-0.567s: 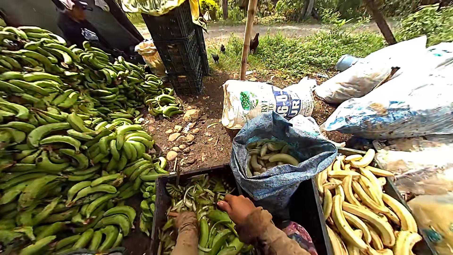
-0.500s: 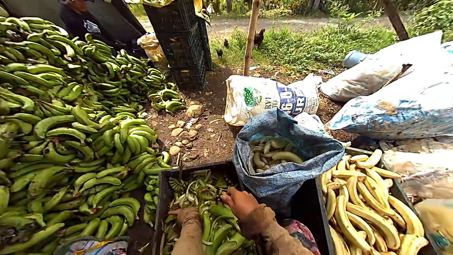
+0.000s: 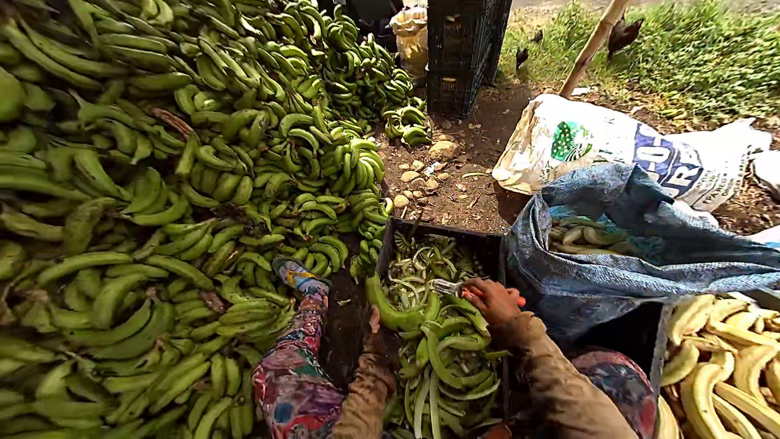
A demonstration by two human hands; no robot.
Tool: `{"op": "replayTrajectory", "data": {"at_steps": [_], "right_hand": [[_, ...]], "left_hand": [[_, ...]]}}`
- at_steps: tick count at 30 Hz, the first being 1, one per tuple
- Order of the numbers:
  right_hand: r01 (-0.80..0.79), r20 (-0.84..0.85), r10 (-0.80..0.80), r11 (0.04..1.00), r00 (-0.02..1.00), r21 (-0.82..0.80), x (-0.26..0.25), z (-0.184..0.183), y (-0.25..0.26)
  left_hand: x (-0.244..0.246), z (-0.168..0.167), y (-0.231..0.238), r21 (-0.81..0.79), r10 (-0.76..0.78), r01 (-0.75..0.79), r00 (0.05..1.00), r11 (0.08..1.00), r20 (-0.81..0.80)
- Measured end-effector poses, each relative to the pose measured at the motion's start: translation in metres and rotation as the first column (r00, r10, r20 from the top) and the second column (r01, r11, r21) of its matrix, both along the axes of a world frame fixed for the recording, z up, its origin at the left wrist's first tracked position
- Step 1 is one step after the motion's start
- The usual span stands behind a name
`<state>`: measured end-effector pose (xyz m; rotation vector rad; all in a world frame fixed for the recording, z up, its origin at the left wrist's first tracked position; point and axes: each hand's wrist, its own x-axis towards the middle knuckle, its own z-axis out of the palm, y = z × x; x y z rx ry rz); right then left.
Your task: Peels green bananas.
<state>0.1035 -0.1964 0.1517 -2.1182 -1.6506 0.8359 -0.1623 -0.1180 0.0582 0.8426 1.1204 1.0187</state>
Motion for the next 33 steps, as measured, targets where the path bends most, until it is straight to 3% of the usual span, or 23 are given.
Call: {"op": "replayTrajectory", "data": {"at_steps": [2, 4, 6, 10, 14, 16, 19, 22, 25, 27, 29, 31, 33], "right_hand": [[-0.110, -0.006, 0.110, 0.989, 0.994, -0.095, -0.033, -0.029, 0.003], [-0.160, -0.057, 0.153, 0.978, 0.987, -0.137, -0.061, -0.043, -0.007], [-0.174, -0.095, 0.165, 0.980, 0.982, -0.096, -0.081, -0.043, -0.021], [-0.159, -0.081, 0.160, 0.987, 0.984, 0.023, -0.095, -0.027, -0.054], [-0.086, -0.044, 0.085, 0.995, 0.995, -0.039, -0.098, -0.021, -0.057], [-0.019, -0.016, 0.018, 0.997, 1.000, -0.079, -0.103, -0.027, -0.050], [0.149, 0.049, -0.153, 0.985, 0.987, 0.085, -0.113, -0.055, -0.037], [0.356, 0.087, -0.369, 0.924, 0.925, 0.139, -0.106, -0.071, -0.006], [0.523, 0.090, -0.523, 0.852, 0.848, 0.027, -0.070, -0.054, 0.018], [0.417, 0.083, -0.425, 0.903, 0.901, 0.103, -0.058, -0.034, 0.015], [0.181, 0.080, -0.194, 0.971, 0.978, 0.154, -0.069, -0.019, -0.007], [0.009, 0.047, -0.013, 0.995, 0.999, 0.102, -0.090, -0.012, -0.039], [-0.032, 0.006, 0.032, 0.998, 0.999, 0.061, -0.102, -0.010, -0.064]], "left_hand": [[-0.001, -0.011, -0.010, 0.035, -0.073, 0.080, 0.985, 0.996, -0.159], [0.003, 0.010, -0.019, -0.014, -0.141, 0.141, 0.963, 0.990, -0.232], [0.002, 0.023, -0.015, -0.089, -0.180, 0.167, 0.970, 0.982, -0.165], [-0.012, 0.015, 0.014, -0.114, -0.436, 0.445, 0.894, 0.888, 0.101], [0.007, 0.025, 0.004, -0.141, -0.448, 0.450, 0.893, 0.882, 0.041], [0.013, 0.034, -0.010, -0.158, -0.421, 0.395, 0.886, 0.905, -0.196], [0.017, 0.027, -0.032, -0.116, -0.328, 0.309, 0.848, 0.944, -0.416], [0.024, 0.023, -0.027, -0.206, -0.331, 0.262, 0.813, 0.943, -0.480], [0.018, -0.003, -0.023, -0.203, -0.369, 0.311, 0.830, 0.929, -0.418], [0.008, -0.006, -0.022, -0.143, -0.313, 0.283, 0.907, 0.948, -0.281], [0.001, 0.013, -0.024, -0.135, -0.268, 0.250, 0.953, 0.959, -0.141], [-0.005, 0.019, -0.014, -0.045, -0.317, 0.315, 0.947, 0.948, -0.050], [-0.001, 0.011, 0.009, 0.024, -0.366, 0.366, 0.930, 0.930, 0.029]]}}
